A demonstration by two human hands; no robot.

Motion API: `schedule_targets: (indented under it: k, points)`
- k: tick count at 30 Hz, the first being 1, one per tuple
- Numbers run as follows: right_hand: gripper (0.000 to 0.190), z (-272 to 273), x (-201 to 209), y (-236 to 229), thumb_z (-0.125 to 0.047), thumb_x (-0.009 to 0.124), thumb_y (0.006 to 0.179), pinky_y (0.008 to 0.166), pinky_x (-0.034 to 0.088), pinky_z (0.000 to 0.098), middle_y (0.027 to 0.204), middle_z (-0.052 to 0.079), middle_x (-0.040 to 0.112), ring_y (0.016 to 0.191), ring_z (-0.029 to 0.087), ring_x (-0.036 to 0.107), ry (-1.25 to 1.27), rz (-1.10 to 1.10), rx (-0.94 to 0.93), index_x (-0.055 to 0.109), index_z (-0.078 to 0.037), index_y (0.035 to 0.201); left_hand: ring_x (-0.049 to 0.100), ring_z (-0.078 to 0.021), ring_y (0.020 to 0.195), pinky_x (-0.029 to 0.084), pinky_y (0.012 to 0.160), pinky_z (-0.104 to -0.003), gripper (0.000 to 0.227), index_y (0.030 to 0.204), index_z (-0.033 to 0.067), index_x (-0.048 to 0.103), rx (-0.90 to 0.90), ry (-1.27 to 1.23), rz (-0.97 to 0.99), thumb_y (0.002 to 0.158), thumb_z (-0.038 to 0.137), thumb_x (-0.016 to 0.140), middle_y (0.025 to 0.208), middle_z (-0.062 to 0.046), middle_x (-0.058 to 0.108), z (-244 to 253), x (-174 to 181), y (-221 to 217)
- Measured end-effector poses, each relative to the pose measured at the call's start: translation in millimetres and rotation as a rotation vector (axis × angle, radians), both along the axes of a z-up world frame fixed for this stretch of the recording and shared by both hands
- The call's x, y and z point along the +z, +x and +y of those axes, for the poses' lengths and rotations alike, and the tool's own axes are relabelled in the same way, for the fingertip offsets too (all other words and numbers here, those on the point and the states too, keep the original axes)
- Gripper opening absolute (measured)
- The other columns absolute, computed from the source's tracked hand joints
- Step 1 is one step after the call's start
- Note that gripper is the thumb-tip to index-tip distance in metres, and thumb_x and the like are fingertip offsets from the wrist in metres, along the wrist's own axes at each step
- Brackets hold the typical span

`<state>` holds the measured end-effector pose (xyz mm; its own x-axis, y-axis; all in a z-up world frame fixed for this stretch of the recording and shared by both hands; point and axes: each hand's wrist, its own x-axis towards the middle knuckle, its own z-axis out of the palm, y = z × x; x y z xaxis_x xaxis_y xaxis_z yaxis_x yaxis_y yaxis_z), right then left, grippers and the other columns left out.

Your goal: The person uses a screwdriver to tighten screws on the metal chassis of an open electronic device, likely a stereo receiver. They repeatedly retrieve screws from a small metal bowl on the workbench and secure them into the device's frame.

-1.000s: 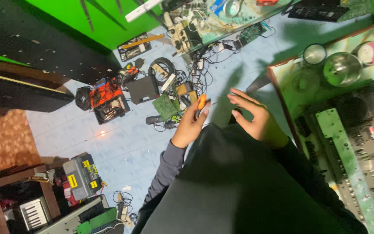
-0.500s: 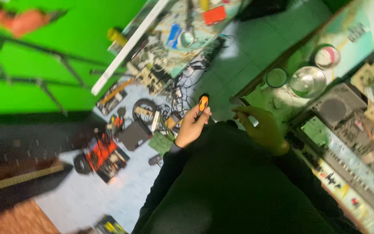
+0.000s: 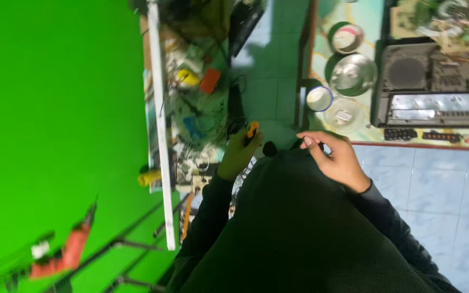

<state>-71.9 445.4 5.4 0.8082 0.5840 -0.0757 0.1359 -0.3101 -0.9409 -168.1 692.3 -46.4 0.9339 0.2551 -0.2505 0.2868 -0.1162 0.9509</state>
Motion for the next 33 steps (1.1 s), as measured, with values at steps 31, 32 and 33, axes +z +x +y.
schedule_targets:
  k: [31,32,33]
  points:
    - [0.009,35.3,-34.4,53.5,-0.005,0.072,0.104,0.069,0.050,0.0253,0.088,0.006,0.070,0.074,0.009,0.062,-0.147,0.020,-1.287,0.071,0.003,0.108,0.063,-0.0101,0.095,0.051,0.089,-0.028,0.028,0.110,-0.0006,0.068,-1.046,-0.048,0.032,0.109,0.024,0.057,0.101,-0.003,0.071,-8.7,-29.6,320.3]
    - [0.009,41.3,-35.9,52.2,-0.005,0.072,0.104,0.069,0.050,0.0250,0.088,0.006,0.070,0.075,0.009,0.063,-0.141,0.027,-1.317,0.071,0.003,0.108,0.065,-0.0110,0.094,0.052,0.087,-0.028,0.028,0.110,-0.0006,0.069,-1.088,-0.017,0.015,0.108,0.025,0.057,0.099,-0.004,0.072,-6.5,-29.9,327.8]
    - [0.008,45.8,-37.3,52.2,-0.005,0.072,0.105,0.070,0.050,0.0247,0.088,0.005,0.071,0.075,0.008,0.064,-0.131,0.023,-1.341,0.071,0.002,0.109,0.067,-0.0118,0.093,0.052,0.086,-0.029,0.028,0.109,-0.0005,0.069,-1.123,0.016,-0.013,0.108,0.025,0.057,0.098,-0.004,0.073,-5.8,-29.3,334.1]
